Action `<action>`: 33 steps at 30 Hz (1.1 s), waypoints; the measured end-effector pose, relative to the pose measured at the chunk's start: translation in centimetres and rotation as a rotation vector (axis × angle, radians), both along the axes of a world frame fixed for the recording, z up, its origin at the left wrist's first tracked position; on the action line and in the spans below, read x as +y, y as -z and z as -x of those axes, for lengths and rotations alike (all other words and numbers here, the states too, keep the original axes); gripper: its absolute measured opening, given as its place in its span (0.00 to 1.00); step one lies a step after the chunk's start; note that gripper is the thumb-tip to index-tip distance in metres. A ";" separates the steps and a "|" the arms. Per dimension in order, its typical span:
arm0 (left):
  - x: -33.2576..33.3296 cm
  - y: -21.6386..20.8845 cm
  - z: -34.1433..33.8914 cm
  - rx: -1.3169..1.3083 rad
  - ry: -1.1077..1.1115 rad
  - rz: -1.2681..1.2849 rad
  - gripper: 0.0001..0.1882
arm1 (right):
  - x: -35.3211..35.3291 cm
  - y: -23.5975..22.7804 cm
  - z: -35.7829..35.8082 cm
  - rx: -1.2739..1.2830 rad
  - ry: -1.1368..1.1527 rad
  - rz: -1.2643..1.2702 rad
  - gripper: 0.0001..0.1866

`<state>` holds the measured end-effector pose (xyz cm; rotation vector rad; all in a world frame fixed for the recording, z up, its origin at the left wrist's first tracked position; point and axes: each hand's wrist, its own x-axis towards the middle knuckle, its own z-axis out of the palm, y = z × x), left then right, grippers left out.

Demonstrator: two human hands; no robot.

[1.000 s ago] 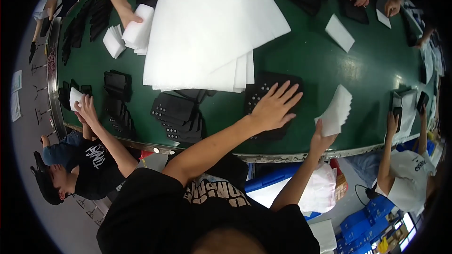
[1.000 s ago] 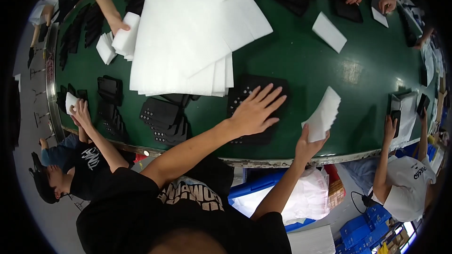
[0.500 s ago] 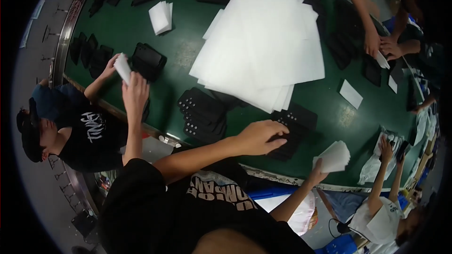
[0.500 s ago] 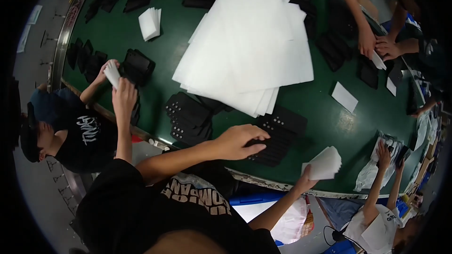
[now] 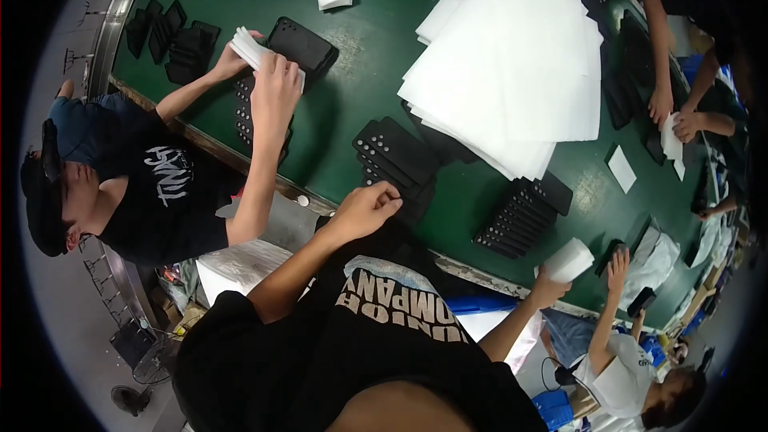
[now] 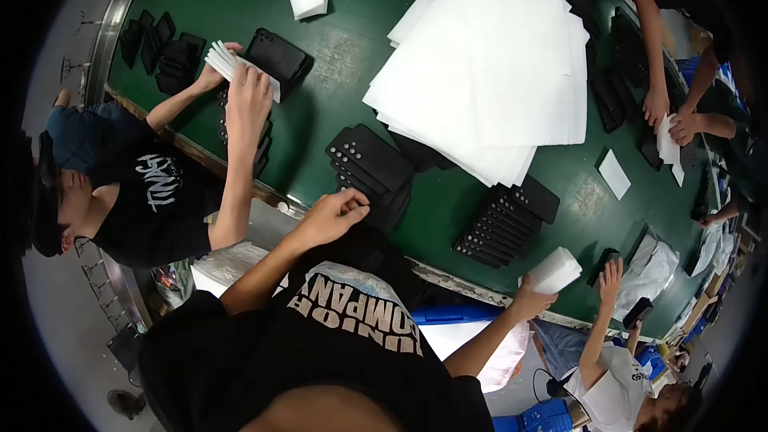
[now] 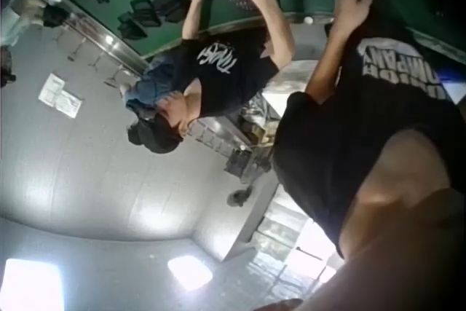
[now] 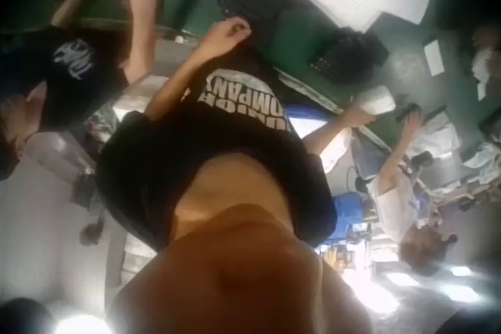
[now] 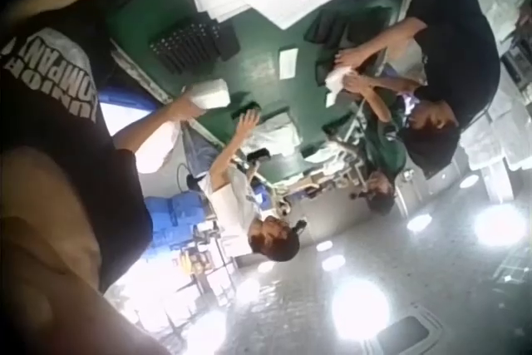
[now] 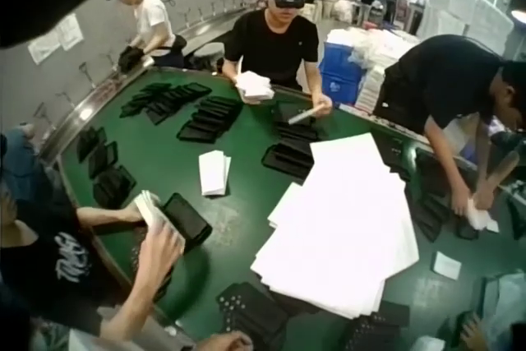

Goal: The person inserts foam pads into phone cases by hand, retrieves a stack of foam sheets and places them onto the table, and inserts foam sheets into phone cases.

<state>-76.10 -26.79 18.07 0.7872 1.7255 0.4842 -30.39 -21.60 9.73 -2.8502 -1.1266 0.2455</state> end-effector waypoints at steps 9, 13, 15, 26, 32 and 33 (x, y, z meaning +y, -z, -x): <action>1.6 -2.3 -4.7 -0.290 -0.069 -0.328 0.52 | -3.5 -9.3 17.4 1.619 -0.196 0.155 0.40; 3.4 -4.1 -4.7 -0.352 -0.141 -0.276 0.55 | -1.3 -10.2 27.0 1.738 -0.209 0.172 0.45; 4.7 -4.8 -2.8 -0.104 -0.106 -0.357 0.54 | 0.4 -9.3 28.8 1.754 -0.335 0.172 0.45; 17.7 0.6 6.0 -0.223 -0.718 -0.402 0.49 | 14.0 -14.2 31.7 1.364 -0.720 -0.106 0.31; 19.6 10.6 11.4 0.398 -0.542 -0.147 0.46 | 17.5 -12.4 25.0 1.130 -0.504 -0.338 0.21; 19.5 11.1 11.1 0.620 -0.477 -0.152 0.45 | 18.1 -11.8 23.5 1.108 -0.454 -0.357 0.21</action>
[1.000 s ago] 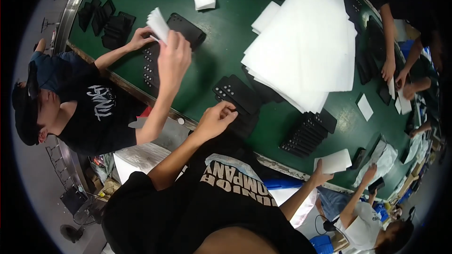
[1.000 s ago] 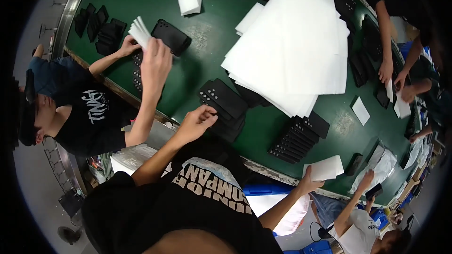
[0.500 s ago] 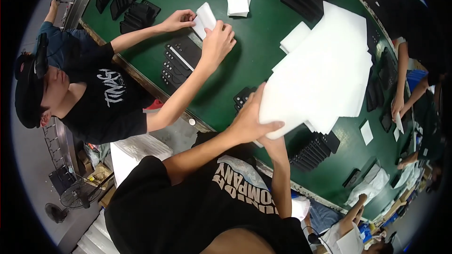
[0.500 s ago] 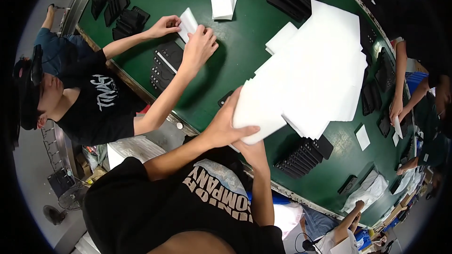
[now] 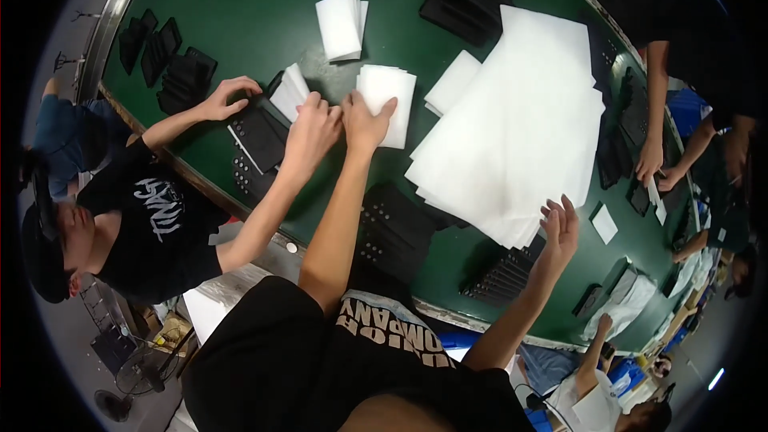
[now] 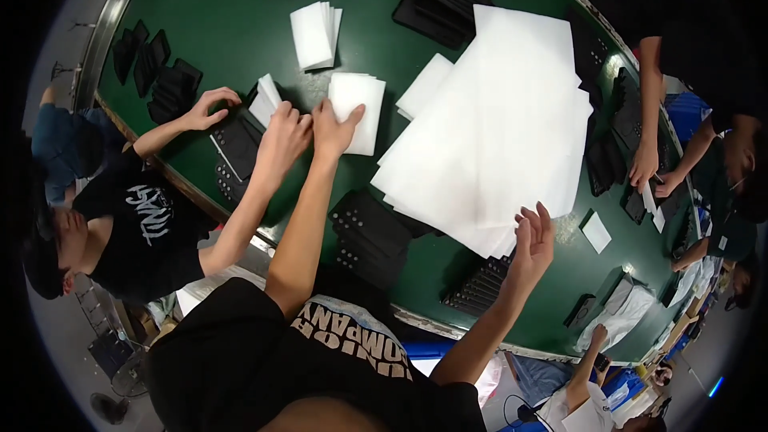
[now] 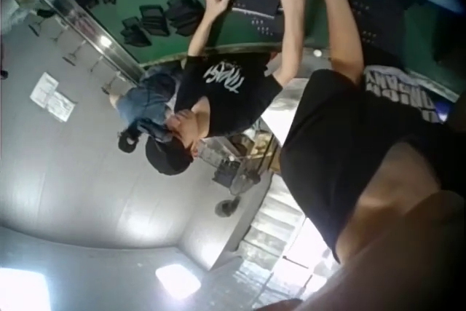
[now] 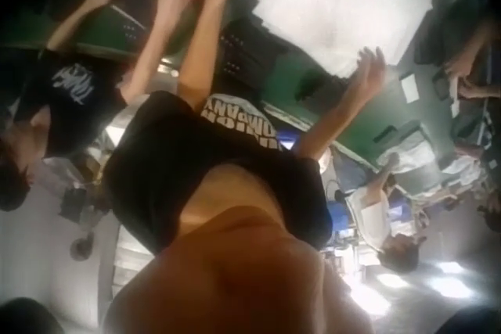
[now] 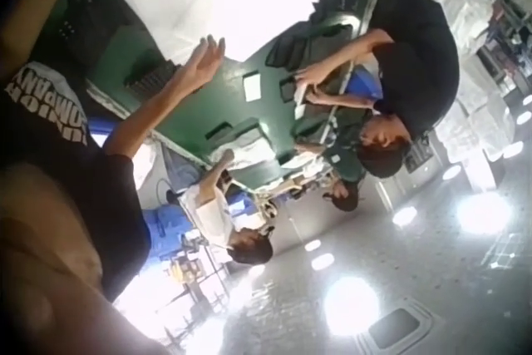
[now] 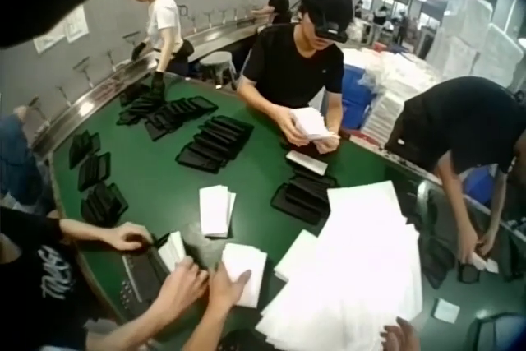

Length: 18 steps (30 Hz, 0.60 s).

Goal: The person inserts foam pads into phone cases by hand, retrieves a stack of foam sheets and places them onto the table, and inserts foam sheets into phone cases.

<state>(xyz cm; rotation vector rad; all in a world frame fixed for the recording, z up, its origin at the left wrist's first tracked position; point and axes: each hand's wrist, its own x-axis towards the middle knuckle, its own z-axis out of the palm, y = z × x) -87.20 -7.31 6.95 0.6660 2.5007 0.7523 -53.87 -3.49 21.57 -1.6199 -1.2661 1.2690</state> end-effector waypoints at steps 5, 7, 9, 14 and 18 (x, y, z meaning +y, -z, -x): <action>1.5 -2.2 -2.1 0.483 0.120 -0.168 0.31 | 6.8 5.2 -7.6 -0.418 0.078 -0.072 0.28; 2.8 -5.7 -2.5 0.610 0.246 -0.137 0.29 | 9.7 6.7 -9.0 -0.489 0.073 -0.070 0.31; 4.1 -9.1 -3.3 0.520 0.343 -0.258 0.27 | 13.0 8.4 -10.0 -0.496 0.014 -0.023 0.37; 8.0 -8.9 -7.4 0.038 0.406 -0.157 0.35 | 19.3 10.6 -11.5 -0.234 -0.171 0.261 0.39; 8.4 -6.8 -7.7 -0.450 0.211 -0.029 0.43 | 16.1 6.6 -9.0 -0.332 -0.352 0.485 0.34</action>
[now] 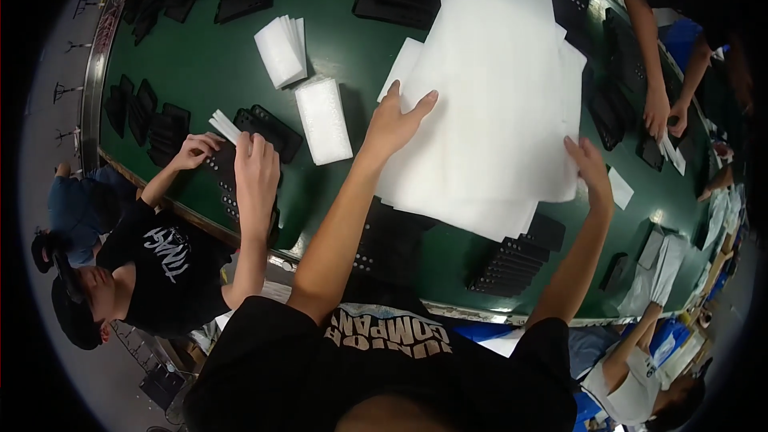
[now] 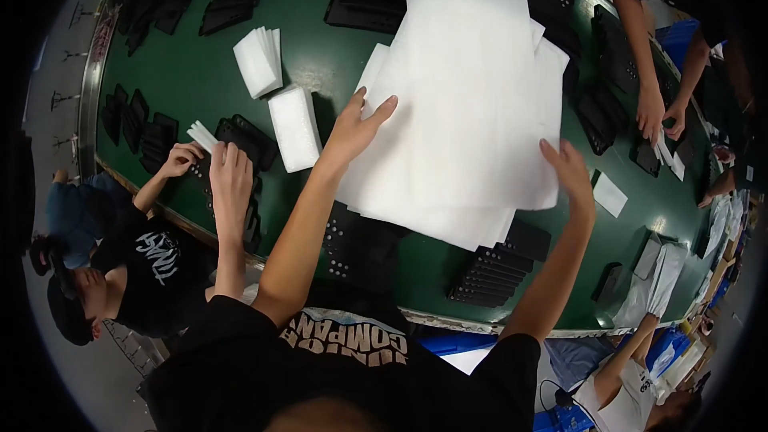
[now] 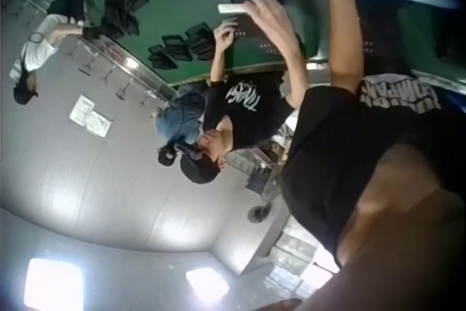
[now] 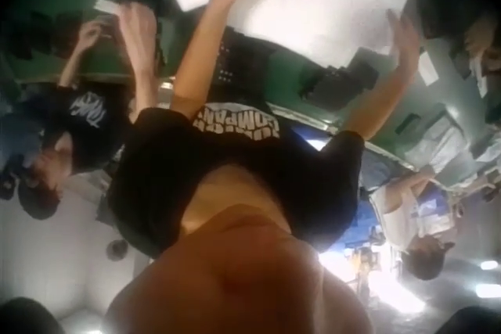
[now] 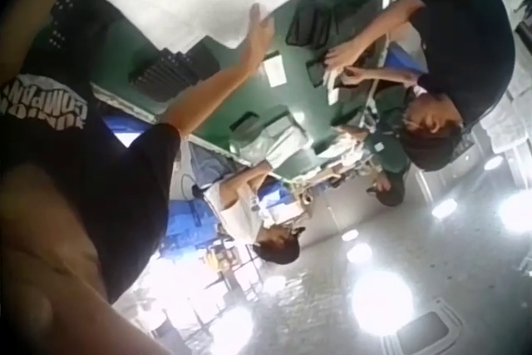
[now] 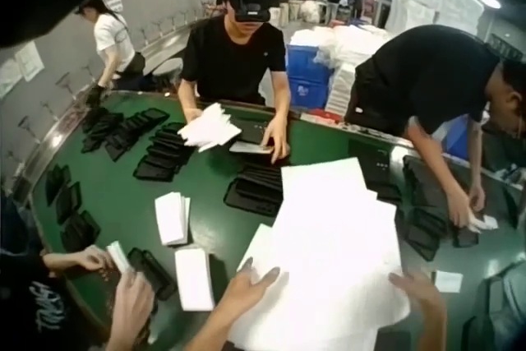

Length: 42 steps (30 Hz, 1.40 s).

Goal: The person inserts foam pads into phone cases by hand, retrieves a stack of foam sheets and places them onto the table, and inserts foam sheets into phone cases.

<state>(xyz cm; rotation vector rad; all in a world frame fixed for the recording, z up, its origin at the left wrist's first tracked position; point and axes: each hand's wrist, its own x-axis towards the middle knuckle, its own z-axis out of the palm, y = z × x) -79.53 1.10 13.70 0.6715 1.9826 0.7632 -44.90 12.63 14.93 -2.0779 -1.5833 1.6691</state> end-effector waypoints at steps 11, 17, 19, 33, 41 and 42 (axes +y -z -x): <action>-0.7 -2.1 1.0 -0.266 -0.187 0.237 0.45 | -11.0 4.3 2.8 0.302 0.504 -0.262 0.36; -1.4 -0.6 1.9 -0.589 -0.069 0.313 0.43 | -11.1 2.1 7.4 0.176 0.560 -0.033 0.38; -1.4 0.4 2.3 -0.733 -0.028 0.302 0.42 | -10.8 1.3 7.1 0.259 0.651 0.058 0.37; -11.4 -12.5 -5.4 -0.501 0.236 -0.361 0.49 | -24.4 7.0 -14.3 1.077 0.651 -0.296 0.38; -14.3 -10.7 -2.9 -0.644 0.257 -0.339 0.51 | -27.4 3.2 -10.9 0.903 0.480 -0.300 0.40; -14.1 -11.3 -2.5 -0.618 0.251 -0.384 0.52 | -26.5 2.8 -10.4 0.965 0.484 -0.275 0.40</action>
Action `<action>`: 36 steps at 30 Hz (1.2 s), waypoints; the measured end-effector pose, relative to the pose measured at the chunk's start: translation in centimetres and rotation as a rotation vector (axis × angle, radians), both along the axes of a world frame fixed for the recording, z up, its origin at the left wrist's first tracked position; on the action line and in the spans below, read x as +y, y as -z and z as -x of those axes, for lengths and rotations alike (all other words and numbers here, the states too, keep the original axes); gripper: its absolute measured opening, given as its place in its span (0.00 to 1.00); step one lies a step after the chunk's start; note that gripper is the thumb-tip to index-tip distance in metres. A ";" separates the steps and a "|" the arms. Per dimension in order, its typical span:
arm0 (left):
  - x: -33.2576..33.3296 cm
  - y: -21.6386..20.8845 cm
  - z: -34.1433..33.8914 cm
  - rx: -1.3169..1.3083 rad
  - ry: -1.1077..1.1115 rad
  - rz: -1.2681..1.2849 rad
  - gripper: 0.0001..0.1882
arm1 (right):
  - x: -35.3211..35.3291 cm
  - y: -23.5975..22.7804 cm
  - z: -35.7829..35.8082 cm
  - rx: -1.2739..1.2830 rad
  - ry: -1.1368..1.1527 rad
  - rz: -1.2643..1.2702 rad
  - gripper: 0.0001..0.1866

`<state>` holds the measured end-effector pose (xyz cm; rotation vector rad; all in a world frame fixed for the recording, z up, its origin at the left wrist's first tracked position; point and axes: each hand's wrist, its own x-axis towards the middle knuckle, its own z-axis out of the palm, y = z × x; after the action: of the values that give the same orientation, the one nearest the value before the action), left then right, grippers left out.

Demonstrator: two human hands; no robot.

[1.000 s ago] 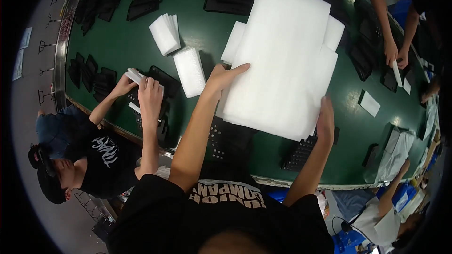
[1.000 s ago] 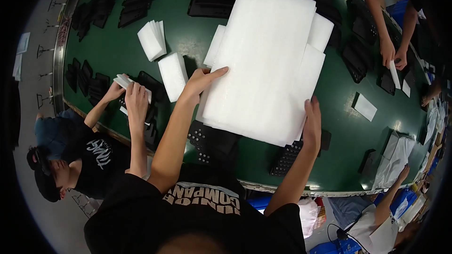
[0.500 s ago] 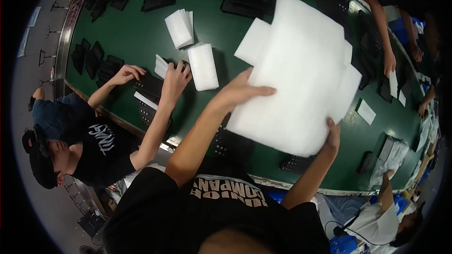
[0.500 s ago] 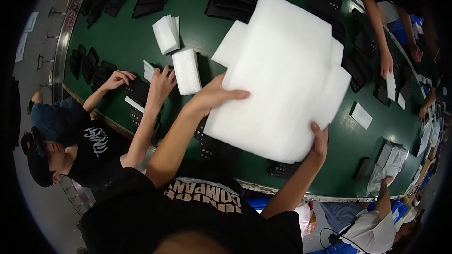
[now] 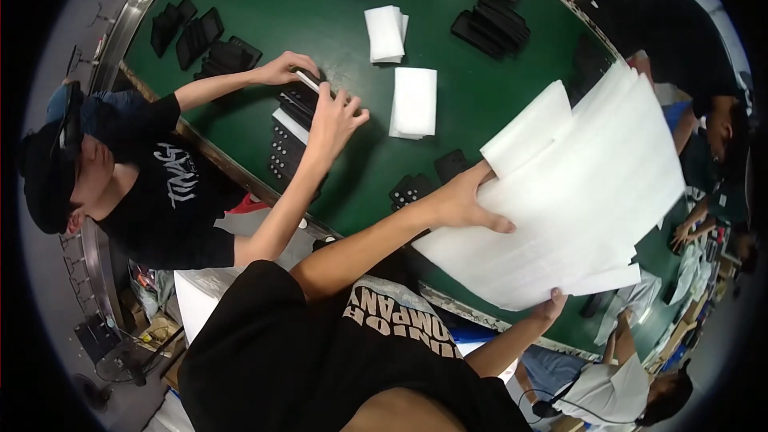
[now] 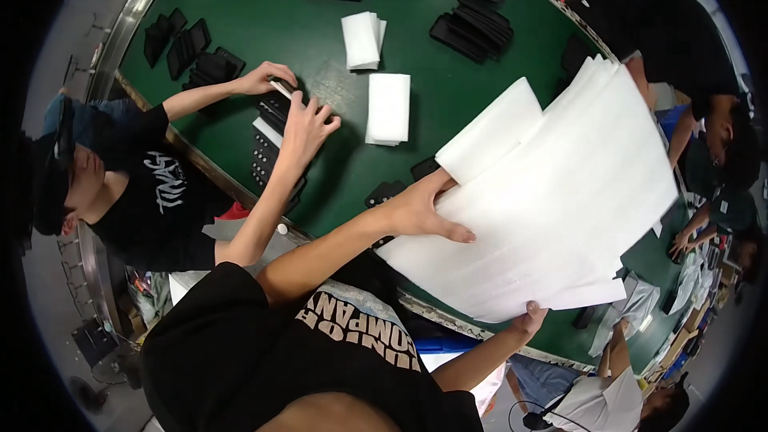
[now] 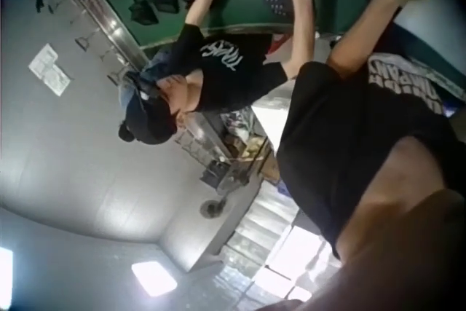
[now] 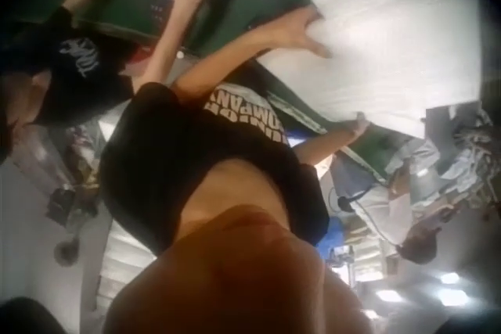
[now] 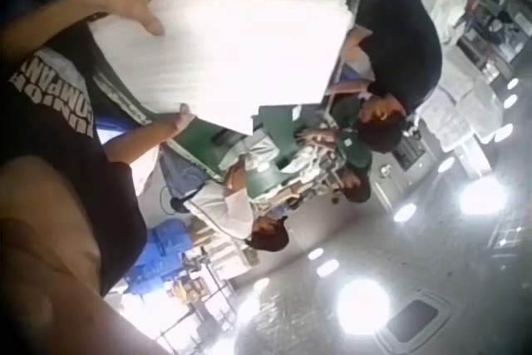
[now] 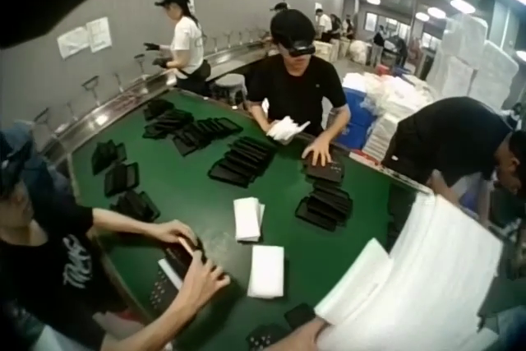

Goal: The person inserts foam pads into phone cases by hand, retrieves a stack of foam sheets and places them onto the table, and inserts foam sheets into phone cases.

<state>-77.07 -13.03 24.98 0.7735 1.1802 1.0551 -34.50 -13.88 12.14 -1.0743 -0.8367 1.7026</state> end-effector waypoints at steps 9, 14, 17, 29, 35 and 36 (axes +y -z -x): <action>-1.0 -10.1 12.1 0.159 -0.423 -0.308 0.52 | 16.7 -5.0 16.8 0.289 -0.257 -0.112 0.42; -0.5 -12.9 19.8 0.057 -0.812 -0.406 0.44 | 28.8 -18.6 36.6 -0.092 -0.604 -0.369 0.35; -0.4 -12.2 26.2 0.086 -1.011 -0.376 0.41 | 29.5 -27.1 51.0 -0.339 -0.768 -0.407 0.36; 0.6 6.4 44.4 -0.361 -1.415 -0.115 0.36 | 32.2 -13.9 74.7 -0.642 -0.833 -0.759 0.34; -0.6 14.8 46.5 -0.242 -1.549 0.285 0.32 | 24.6 -6.8 60.8 -0.344 -0.423 -0.326 0.19; 0.0 13.7 45.9 -0.153 -1.594 0.378 0.32 | 22.6 -6.0 56.7 -0.418 -0.280 -0.235 0.19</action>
<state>-123.00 -13.03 11.27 -0.7707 1.7533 1.9658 -91.18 8.77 18.13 -1.2100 -1.4739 1.5702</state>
